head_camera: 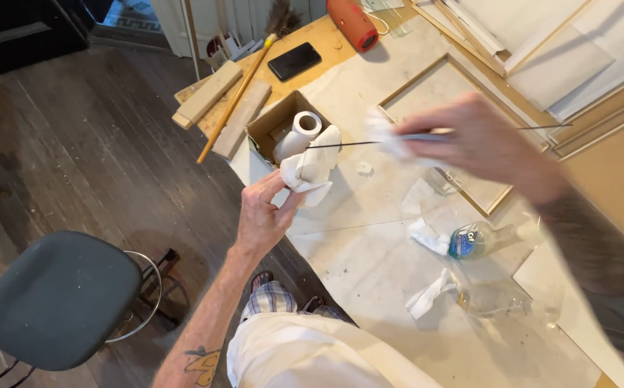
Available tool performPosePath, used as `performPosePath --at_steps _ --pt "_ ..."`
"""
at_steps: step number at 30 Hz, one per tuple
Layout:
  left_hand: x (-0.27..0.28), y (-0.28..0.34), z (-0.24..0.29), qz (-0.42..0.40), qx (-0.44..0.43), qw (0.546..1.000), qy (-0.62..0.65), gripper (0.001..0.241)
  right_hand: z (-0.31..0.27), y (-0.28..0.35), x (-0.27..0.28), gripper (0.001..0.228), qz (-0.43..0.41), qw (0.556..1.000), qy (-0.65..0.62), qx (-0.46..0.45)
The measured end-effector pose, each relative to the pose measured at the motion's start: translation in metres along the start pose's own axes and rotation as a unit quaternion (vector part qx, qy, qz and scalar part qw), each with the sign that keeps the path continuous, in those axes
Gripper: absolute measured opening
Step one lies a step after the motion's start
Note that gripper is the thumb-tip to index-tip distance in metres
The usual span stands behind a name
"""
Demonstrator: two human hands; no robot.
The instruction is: Cleaning glass panes with spray and paper towels and assembling them into a picture frame with a backing board.
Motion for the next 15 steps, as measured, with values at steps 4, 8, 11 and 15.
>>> performPosePath --at_steps 4,8,11,15 --pt "0.000 0.001 -0.002 -0.007 -0.006 1.000 -0.002 0.025 0.027 0.017 0.013 0.019 0.009 0.998 0.058 -0.027" --pt "0.000 0.001 -0.007 -0.021 -0.023 0.999 -0.036 0.027 -0.029 -0.028 -0.015 0.004 0.010 0.996 -0.001 0.087" --pt "0.009 -0.006 0.021 -0.008 -0.014 1.000 0.019 0.013 -0.053 -0.051 -0.034 0.011 0.009 0.992 -0.045 0.120" --pt "0.005 -0.005 0.010 0.007 -0.007 1.000 0.007 0.016 -0.007 -0.005 -0.006 0.011 0.028 0.994 -0.066 0.078"
Point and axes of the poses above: each hand's wrist, its own y-axis away from the middle knuckle, its own x-axis out of the back of the hand, z = x × y, the point moved 2 cm from there along -y, towards the middle knuckle, and after that the axes turned 3 degrees about z, right-handed, at the moved point
